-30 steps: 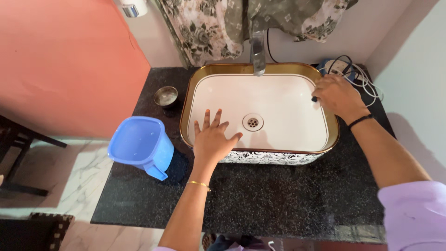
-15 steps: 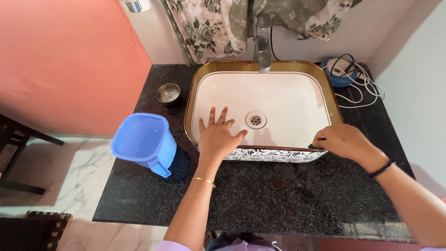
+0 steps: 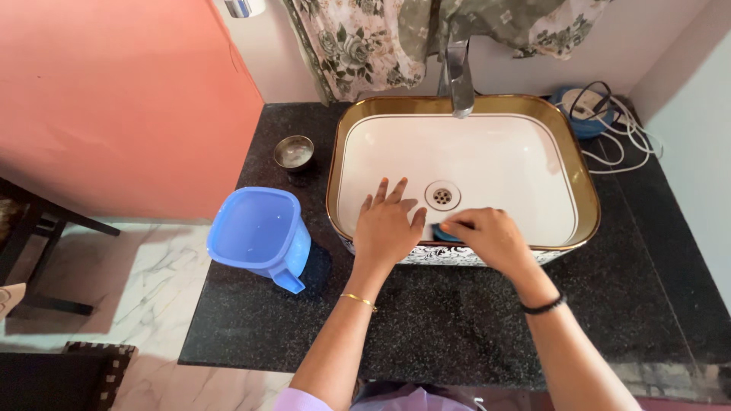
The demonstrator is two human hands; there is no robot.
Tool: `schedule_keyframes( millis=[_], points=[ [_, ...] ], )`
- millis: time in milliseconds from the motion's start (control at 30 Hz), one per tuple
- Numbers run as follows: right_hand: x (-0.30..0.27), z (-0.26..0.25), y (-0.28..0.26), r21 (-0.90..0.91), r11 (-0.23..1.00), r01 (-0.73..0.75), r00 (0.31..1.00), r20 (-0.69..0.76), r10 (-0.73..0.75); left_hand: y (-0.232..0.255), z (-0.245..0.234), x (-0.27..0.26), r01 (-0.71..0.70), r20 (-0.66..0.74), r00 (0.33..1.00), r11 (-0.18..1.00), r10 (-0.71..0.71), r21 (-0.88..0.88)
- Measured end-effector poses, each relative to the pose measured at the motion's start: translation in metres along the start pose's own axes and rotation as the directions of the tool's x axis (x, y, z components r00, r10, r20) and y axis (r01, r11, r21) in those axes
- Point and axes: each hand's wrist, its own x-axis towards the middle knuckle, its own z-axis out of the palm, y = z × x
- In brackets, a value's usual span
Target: The person repeatedly dips a dark cloth into a blue pitcher of water, wrings it out, and wipes the interior and rim of a white vessel sink. They rinse the cloth under the faucet and continue wiping the sink surface.
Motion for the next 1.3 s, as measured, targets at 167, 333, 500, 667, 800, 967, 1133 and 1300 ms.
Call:
schedule_keyframes(
  millis=[167,333,500,667,800,967,1133,1300],
  points=[
    [-0.003,-0.005,-0.009,0.569,0.822,0.005,0.998,0.055,-0.044,-0.012,0.004,-0.008,-0.137,-0.17,0.977,0.99,0.128,-0.044],
    [-0.022,-0.048,0.012,0.929,0.348,-0.131,0.98,0.069,0.185,-0.032,-0.003,-0.023,-0.207,-0.194,0.96,0.978,0.204,0.005],
    [-0.042,-0.049,0.019,0.991,0.131,-0.025,0.985,0.001,0.175,-0.033,-0.002,-0.027,-0.242,-0.237,0.943,0.97,0.233,-0.009],
    [-0.053,-0.043,0.014,0.946,0.325,-0.011,0.972,-0.067,0.226,-0.035,-0.006,-0.027,-0.271,-0.192,0.945,0.962,0.265,-0.005],
    [-0.055,-0.054,0.015,0.287,0.95,-0.125,0.87,-0.429,0.244,-0.042,-0.01,-0.031,-0.261,-0.19,0.944,0.963,0.27,0.074],
    [-0.049,-0.046,0.032,-0.515,0.838,-0.181,0.95,-0.311,0.014,-0.06,-0.018,-0.041,-0.143,-0.317,0.933,0.984,0.17,0.107],
    [0.001,-0.016,0.039,-0.604,0.761,-0.235,0.957,-0.006,0.29,-0.07,-0.013,-0.041,-0.158,-0.282,0.945,0.986,0.165,0.046],
    [0.019,0.062,-0.027,-0.445,0.854,0.269,0.963,0.113,-0.244,-0.073,-0.012,-0.04,-0.186,-0.317,0.929,0.982,0.191,0.045]
  ],
)
